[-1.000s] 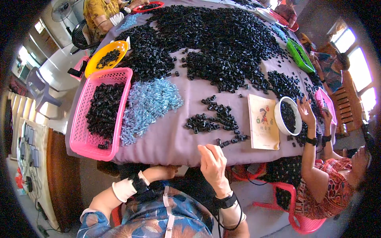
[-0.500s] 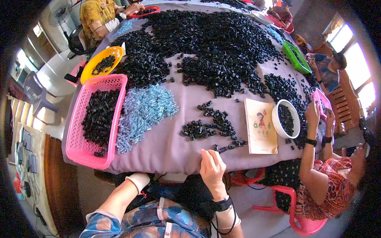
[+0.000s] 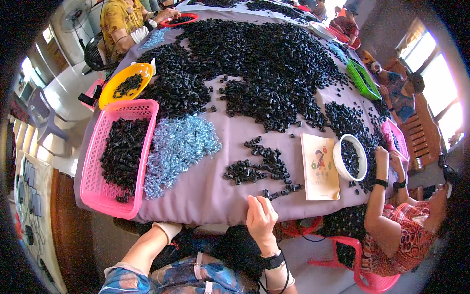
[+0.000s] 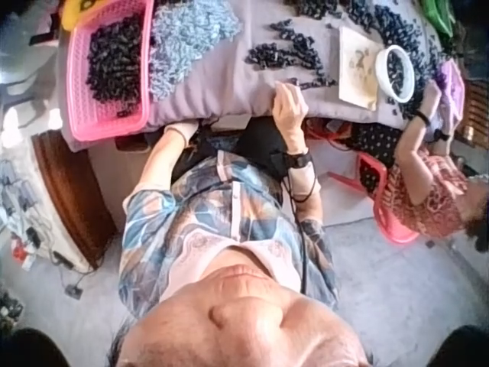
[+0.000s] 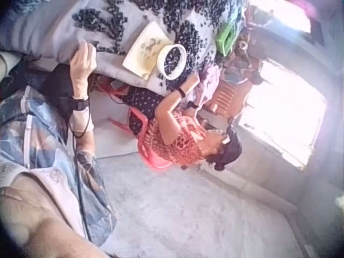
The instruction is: The recorder is sorting small black plastic components on a table into a pink basket.
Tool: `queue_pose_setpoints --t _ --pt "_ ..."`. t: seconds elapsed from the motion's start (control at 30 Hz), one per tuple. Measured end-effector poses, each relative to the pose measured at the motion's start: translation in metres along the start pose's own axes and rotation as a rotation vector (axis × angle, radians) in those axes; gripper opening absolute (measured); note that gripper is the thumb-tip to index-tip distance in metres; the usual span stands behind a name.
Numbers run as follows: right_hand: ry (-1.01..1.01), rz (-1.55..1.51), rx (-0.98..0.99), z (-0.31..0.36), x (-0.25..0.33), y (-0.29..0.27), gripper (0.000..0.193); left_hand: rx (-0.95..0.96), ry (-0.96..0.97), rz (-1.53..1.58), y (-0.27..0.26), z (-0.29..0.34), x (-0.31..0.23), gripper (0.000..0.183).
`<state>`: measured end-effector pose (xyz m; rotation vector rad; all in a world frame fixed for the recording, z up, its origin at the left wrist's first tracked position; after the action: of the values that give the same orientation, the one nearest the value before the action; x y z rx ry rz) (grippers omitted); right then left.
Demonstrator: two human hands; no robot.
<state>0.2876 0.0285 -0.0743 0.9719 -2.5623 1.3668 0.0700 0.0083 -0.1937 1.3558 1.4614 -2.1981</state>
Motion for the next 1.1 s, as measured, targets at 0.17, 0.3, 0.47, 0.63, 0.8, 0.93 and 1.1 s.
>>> queue_pose_setpoints --t 0.17,0.3,0.47,0.63,0.8,0.93,1.1 --pt "-0.004 0.003 -0.006 0.000 0.000 0.001 0.023 0.016 0.014 -0.004 -0.010 -0.012 -0.001 0.032" --pt "0.006 -0.026 -0.016 -0.001 0.002 0.001 0.018 0.030 0.027 -0.014 -0.003 -0.005 -0.003 0.033" --pt "-0.006 0.002 -0.017 0.000 0.002 -0.001 0.020 0.056 0.039 -0.023 -0.009 -0.011 -0.007 0.033" --pt "-0.012 0.003 -0.029 -0.001 0.002 0.000 0.020 0.075 0.049 -0.039 -0.007 -0.006 -0.009 0.034" --pt "-0.014 0.005 -0.034 0.000 0.001 0.001 0.020 0.092 0.053 -0.053 -0.011 -0.003 -0.009 0.035" --pt "-0.008 0.009 -0.041 -0.001 -0.001 -0.001 0.020 0.120 0.072 -0.060 -0.011 -0.007 -0.012 0.035" --pt "-0.015 -0.011 -0.045 -0.001 0.003 0.000 0.021 0.135 0.074 -0.071 -0.014 -0.006 -0.015 0.036"
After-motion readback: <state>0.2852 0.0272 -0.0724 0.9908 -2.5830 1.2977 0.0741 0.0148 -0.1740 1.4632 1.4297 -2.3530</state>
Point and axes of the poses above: each hand's wrist, its own z-axis away from the middle knuckle, its own y-axis out of the palm, x = y × z, the point moved 3 cm from there along -z, towards the middle knuckle, and after that the axes turned 6 degrees about z, right-handed, at the moved point
